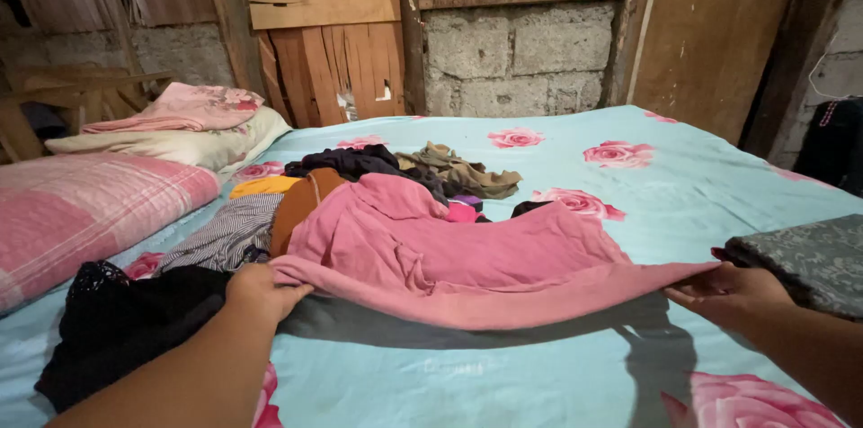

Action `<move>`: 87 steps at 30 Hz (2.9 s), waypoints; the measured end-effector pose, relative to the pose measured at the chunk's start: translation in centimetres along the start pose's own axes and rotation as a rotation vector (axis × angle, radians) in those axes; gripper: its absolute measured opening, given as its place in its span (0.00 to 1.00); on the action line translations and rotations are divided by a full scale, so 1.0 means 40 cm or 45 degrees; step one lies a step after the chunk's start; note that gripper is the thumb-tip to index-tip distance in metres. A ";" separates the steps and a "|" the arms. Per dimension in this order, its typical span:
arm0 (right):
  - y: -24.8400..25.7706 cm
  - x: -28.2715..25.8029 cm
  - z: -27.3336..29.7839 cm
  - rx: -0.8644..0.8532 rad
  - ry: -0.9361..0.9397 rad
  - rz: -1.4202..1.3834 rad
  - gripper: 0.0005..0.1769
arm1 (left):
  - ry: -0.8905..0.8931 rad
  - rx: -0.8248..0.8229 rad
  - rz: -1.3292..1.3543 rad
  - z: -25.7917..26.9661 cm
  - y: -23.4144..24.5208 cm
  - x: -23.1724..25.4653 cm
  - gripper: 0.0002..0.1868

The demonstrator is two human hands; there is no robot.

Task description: Folding various pieces of laundry on a bed.

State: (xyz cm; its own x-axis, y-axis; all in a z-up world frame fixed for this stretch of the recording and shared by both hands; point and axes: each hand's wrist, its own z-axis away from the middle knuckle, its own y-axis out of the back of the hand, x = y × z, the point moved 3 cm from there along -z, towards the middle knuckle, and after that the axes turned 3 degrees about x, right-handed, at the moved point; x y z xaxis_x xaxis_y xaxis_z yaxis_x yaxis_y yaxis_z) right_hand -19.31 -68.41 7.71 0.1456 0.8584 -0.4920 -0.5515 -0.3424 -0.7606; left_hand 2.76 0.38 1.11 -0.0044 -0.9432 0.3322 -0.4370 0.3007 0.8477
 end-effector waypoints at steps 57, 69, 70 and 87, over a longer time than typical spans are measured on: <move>0.312 -0.023 -0.360 -0.284 1.056 3.029 0.30 | 0.779 0.486 1.321 0.267 -0.218 0.089 0.21; 0.245 -0.021 -0.218 0.017 0.868 3.244 0.30 | 1.263 0.535 1.765 0.347 -0.057 0.129 0.45; 0.252 -0.028 -0.219 0.019 0.871 3.245 0.30 | 1.262 0.534 1.768 0.340 -0.070 0.116 0.45; 0.369 -0.128 -0.344 -0.003 1.178 3.131 0.26 | 0.995 -0.138 1.820 0.201 -0.339 -0.248 0.10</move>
State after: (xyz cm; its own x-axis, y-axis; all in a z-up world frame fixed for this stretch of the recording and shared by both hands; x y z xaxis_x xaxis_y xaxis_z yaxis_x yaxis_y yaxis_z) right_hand -16.90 -83.09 -6.82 -0.2367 -0.9716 0.0043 -0.2210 0.0581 0.9735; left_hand 1.48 4.51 -17.01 0.1183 0.3828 0.9162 -0.4159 0.8570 -0.3043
